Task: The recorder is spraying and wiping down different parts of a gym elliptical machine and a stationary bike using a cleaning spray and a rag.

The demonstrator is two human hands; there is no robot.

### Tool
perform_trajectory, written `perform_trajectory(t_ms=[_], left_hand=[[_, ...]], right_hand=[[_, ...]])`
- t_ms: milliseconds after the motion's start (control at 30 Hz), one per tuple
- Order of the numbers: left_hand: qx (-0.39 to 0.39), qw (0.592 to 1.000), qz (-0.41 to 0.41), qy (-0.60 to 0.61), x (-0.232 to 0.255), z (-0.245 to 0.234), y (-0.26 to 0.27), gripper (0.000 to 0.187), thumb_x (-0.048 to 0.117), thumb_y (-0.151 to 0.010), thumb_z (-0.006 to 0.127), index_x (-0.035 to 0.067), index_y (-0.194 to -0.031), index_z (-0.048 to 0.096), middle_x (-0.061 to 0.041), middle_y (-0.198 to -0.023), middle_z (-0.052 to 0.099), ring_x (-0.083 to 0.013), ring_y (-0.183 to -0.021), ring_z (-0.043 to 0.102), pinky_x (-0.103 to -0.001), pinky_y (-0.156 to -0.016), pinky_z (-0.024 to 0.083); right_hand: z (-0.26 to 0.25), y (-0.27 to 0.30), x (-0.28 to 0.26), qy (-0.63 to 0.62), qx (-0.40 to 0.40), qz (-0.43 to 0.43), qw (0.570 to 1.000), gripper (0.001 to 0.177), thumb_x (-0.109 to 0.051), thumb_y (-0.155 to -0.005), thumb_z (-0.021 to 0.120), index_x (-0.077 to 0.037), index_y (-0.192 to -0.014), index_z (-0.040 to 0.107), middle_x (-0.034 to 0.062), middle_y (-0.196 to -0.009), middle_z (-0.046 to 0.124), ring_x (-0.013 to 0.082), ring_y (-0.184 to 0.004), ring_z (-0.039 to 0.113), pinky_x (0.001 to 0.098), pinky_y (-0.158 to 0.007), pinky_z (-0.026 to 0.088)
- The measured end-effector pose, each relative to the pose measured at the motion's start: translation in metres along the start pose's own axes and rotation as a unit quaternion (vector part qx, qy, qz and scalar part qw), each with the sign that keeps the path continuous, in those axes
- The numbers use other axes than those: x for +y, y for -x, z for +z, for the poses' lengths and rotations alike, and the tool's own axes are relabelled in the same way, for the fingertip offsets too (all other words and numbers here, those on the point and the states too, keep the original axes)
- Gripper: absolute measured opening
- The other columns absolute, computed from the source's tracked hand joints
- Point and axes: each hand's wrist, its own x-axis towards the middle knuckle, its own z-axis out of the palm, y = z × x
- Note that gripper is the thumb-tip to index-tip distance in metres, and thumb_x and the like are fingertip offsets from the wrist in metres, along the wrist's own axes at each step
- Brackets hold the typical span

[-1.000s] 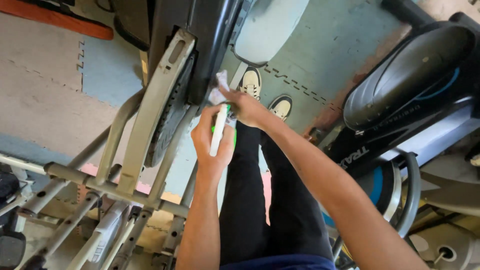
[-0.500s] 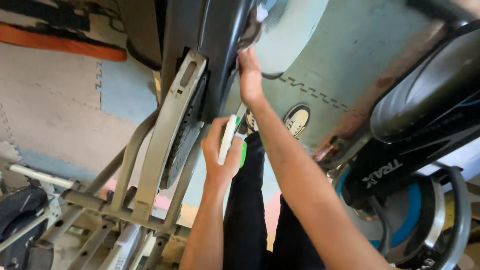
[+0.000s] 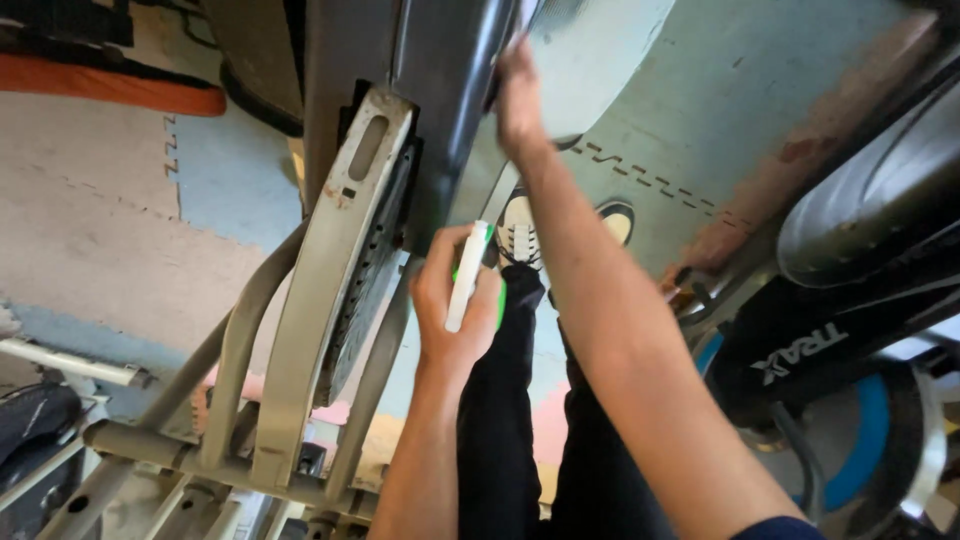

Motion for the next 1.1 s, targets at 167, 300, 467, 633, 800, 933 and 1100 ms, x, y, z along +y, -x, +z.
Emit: perform_trajectory(t_ms=[167,300,467,633,800,933,1100], left_hand=[[0.023,1.000,-0.012,0.011,-0.008,0.001,0.005,0.032,0.000,-0.084,0.061,0.002,-0.115,0.064,-0.008,-0.080,0.067,-0.0141,-0.067,0.064,-0.030,-0.063,0.052],[0.053,0.998,0.029,0.014,0.002,-0.008,0.027,0.027,0.000,-0.089,0.062,0.003,-0.115,0.066,-0.009,-0.087,0.068,-0.0151,-0.075,0.065,-0.030,-0.070,0.055],[0.082,0.996,0.031,0.006,0.028,-0.019,0.062,0.033,0.000,-0.083,0.059,0.002,-0.116,0.064,-0.011,-0.089,0.068,-0.0170,-0.074,0.064,-0.031,-0.070,0.054],[0.098,0.995,-0.007,-0.011,0.083,-0.033,0.097,0.029,0.002,-0.081,0.061,0.002,-0.110,0.065,-0.011,-0.073,0.063,-0.0184,-0.062,0.061,-0.033,-0.061,0.051],[0.129,0.991,-0.001,0.022,0.131,-0.042,0.128,0.031,0.003,-0.081,0.060,0.003,-0.111,0.065,-0.012,-0.071,0.063,-0.0202,-0.061,0.059,-0.033,-0.060,0.050],[0.139,0.988,0.065,0.035,0.162,-0.051,0.150,0.031,0.005,-0.083,0.061,0.003,-0.115,0.064,-0.013,-0.074,0.063,-0.0215,-0.063,0.063,-0.033,-0.064,0.052],[0.181,0.976,0.119,-0.006,0.191,-0.062,0.176,0.034,0.006,-0.085,0.061,0.004,-0.119,0.063,-0.016,-0.087,0.068,-0.0254,-0.076,0.069,-0.035,-0.070,0.055]], right_hand=[[0.006,0.047,0.008,0.223,0.004,-0.157,0.962,0.069,-0.044,-0.110,0.030,-0.007,-0.164,0.012,0.0250,-0.163,0.031,0.0373,-0.151,0.034,0.0441,-0.125,0.028],[-0.022,0.097,0.106,0.324,0.000,-0.039,0.945,0.056,-0.014,-0.105,0.052,-0.007,-0.159,0.035,0.0187,-0.114,0.066,0.0262,-0.098,0.060,0.0408,-0.088,0.054],[-0.016,0.192,0.027,0.138,-0.154,-0.011,0.978,0.031,-0.010,-0.113,0.058,0.005,-0.140,0.060,0.0052,-0.102,0.060,0.0170,-0.092,0.051,0.0337,-0.080,0.047],[0.006,0.259,-0.077,0.121,-0.158,-0.019,0.980,0.038,-0.008,-0.103,0.057,-0.006,-0.141,0.057,-0.0022,-0.115,0.065,0.0105,-0.105,0.058,0.0267,-0.095,0.048],[0.015,0.317,-0.148,0.103,-0.197,-0.019,0.975,0.036,-0.007,-0.105,0.058,0.002,-0.140,0.059,0.0051,-0.114,0.065,0.0176,-0.103,0.059,0.0332,-0.091,0.048],[0.024,0.359,-0.192,0.112,-0.201,-0.021,0.973,0.043,-0.009,-0.099,0.055,-0.002,-0.142,0.057,0.0030,-0.124,0.068,0.0155,-0.112,0.063,0.0311,-0.099,0.049],[0.042,0.413,-0.234,0.207,-0.193,-0.009,0.959,0.046,-0.010,-0.099,0.053,-0.001,-0.144,0.056,0.0056,-0.120,0.067,0.0170,-0.102,0.062,0.0347,-0.084,0.051]])
